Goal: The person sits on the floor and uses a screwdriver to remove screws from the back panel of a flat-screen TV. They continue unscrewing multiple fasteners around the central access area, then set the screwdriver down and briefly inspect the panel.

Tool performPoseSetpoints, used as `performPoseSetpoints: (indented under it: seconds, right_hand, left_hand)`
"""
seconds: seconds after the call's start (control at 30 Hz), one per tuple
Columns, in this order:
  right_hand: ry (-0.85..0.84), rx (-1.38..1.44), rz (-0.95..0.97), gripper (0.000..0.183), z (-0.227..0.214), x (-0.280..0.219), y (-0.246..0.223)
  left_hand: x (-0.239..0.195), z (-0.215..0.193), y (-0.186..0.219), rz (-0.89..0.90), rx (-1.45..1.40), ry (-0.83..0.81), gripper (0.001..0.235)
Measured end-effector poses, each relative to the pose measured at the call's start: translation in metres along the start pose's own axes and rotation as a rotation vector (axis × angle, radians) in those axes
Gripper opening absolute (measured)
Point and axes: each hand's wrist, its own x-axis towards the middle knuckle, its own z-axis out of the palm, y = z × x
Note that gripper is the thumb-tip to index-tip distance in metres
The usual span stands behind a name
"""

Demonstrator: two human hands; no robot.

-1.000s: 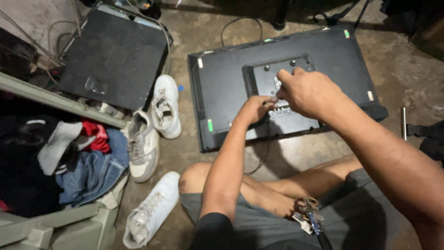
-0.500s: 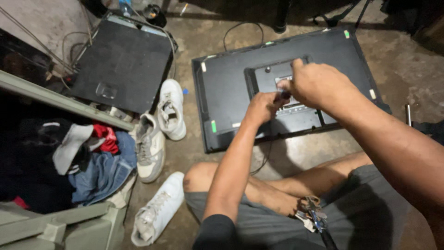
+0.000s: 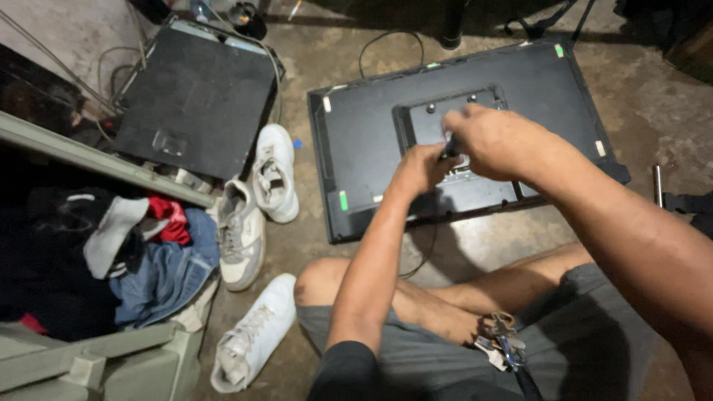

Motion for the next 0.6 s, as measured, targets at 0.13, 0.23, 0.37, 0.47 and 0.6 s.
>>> performPoseSetpoints:
  seconds: [0.13,0.23,0.37,0.47,0.6]
  right_hand:
    - [-0.028,-0.026,-0.012,0.051,0.001,0.000,-0.005]
    - [-0.093,-0.017,0.259,0.044,-0.002,0.002,-0.008]
    - [-0.054,-0.030,-0.142,0.043,-0.008,0.008,-0.003]
    - [-0.040,-0.004,-0.108,0.065,-0.009,0.007,-0.005]
    - [-0.175,-0.052,0.302,0.039,-0.008,0.006,-0.011]
  left_hand:
    - [0.002,0.005,-0.002,-0.254,0.024,-0.134,0.036]
    - [0.001,0.009,-0.006,-0.203,0.105,-0.017,0.036]
    - [0.003,0.016,-0.018,-0.156,0.055,-0.081,0.041]
    - [0.004,0.023,-0.021,-0.109,0.148,-0.062,0.040]
    - [0.005,0.017,-0.016,-0.177,0.053,-0.154,0.042]
